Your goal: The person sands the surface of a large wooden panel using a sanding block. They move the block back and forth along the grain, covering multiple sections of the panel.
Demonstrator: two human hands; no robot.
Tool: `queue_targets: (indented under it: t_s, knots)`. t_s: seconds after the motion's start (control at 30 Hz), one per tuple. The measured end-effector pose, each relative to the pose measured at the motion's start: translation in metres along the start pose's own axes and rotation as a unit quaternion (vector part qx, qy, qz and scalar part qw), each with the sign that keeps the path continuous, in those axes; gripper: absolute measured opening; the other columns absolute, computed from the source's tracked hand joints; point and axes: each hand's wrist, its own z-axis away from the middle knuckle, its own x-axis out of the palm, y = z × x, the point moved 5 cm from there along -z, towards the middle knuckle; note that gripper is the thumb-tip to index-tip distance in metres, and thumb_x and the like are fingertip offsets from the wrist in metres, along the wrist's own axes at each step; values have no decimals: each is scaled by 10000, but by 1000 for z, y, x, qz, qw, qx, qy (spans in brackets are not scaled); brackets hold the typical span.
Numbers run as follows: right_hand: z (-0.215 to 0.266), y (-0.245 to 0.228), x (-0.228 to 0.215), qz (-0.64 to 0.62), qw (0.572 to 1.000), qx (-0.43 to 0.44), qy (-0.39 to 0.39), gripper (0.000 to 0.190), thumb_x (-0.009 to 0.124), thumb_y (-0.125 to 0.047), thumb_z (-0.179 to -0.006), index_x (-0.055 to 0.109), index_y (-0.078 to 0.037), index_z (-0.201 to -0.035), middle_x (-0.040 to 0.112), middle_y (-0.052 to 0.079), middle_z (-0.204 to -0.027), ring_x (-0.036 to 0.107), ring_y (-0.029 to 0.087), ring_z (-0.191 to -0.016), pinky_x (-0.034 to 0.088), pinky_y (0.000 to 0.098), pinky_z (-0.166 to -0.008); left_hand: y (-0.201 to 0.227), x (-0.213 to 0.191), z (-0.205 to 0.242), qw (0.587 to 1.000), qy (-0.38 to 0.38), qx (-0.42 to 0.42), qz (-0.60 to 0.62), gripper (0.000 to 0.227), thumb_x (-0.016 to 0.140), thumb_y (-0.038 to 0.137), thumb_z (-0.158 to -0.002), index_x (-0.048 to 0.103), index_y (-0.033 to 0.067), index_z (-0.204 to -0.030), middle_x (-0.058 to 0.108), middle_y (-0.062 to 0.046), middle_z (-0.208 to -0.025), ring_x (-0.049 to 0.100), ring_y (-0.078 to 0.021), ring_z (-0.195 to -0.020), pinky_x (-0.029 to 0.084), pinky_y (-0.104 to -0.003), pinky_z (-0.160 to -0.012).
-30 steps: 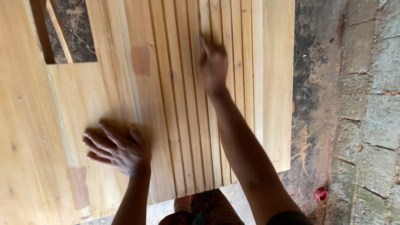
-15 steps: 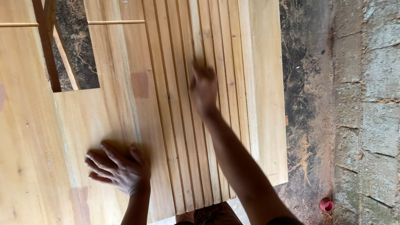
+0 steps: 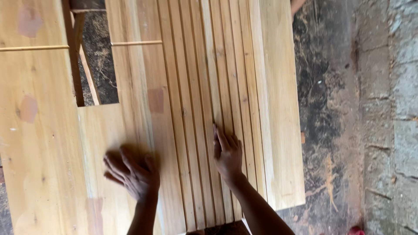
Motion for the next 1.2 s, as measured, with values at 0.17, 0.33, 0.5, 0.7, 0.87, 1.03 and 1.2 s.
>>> queue_targets:
  t_s: [0.17, 0.33, 0.5, 0.7, 0.87, 1.03, 1.2]
  knots:
    - [-36, -3, 29, -87, 994, 52, -35, 409, 600, -21, -999, 621, -57, -1406, 729, 127, -876, 692, 214, -716, 590, 328, -643, 54, 17, -106, 989, 0, 117, 87, 801, 447, 608, -1087, 202, 143, -1691, 190, -295, -1726, 160, -489, -1612, 114, -726, -1274]
    - [-115, -34, 70, -80, 996, 30, -11, 366, 637, -5, -987, 670, -76, -1344, 730, 135, -870, 675, 199, -618, 547, 323, -529, 92, 29, -156, 987, -48, 148, 47, 812, 457, 621, -1008, 287, 161, -1654, 201, -285, -1685, 178, -468, -1563, 151, -691, -1235]
    - [-155, -59, 93, -76, 997, 5, 20, 384, 633, 9, -949, 669, -43, -1327, 723, 153, -934, 696, 265, -753, 578, 344, -649, 100, 14, -162, 986, -45, 151, 49, 813, 468, 623, -1005, 328, 156, -1655, 228, -279, -1685, 215, -475, -1555, 144, -684, -1233]
    - [-132, -68, 94, -31, 997, 63, -13, 359, 645, 46, -892, 709, -3, -1243, 715, 160, -866, 699, 284, -742, 584, 363, -651, 99, 17, -162, 985, -57, 154, 45, 827, 471, 618, -986, 365, 99, -1621, 248, -286, -1666, 247, -495, -1540, 186, -699, -1209]
    - [-122, -84, 93, 11, 998, 58, 14, 357, 641, 53, -908, 694, 17, -1260, 725, 171, -956, 708, 321, -873, 602, 401, -779, 93, 19, -164, 980, -66, 174, 64, 795, 471, 585, -1008, 368, 85, -1616, 226, -309, -1669, 214, -517, -1544, 149, -701, -1223]
    - [-156, -73, 117, -5, 997, 74, 9, 392, 722, -19, -881, 676, 84, -1257, 729, 239, -1059, 684, 391, -911, 572, 458, -829, 91, 21, -163, 976, -76, 190, 75, 773, 476, 577, -990, 389, 111, -1601, 201, -292, -1671, 186, -516, -1542, 135, -706, -1213]
    - [-151, -74, 120, -8, 998, 65, 15, 412, 701, -14, -854, 668, 64, -1256, 722, 215, -1091, 706, 377, -978, 587, 418, -869, 86, 24, -163, 975, -87, 186, 83, 751, 510, 556, -979, 399, 134, -1590, 183, -266, -1680, 163, -499, -1552, 137, -718, -1211]
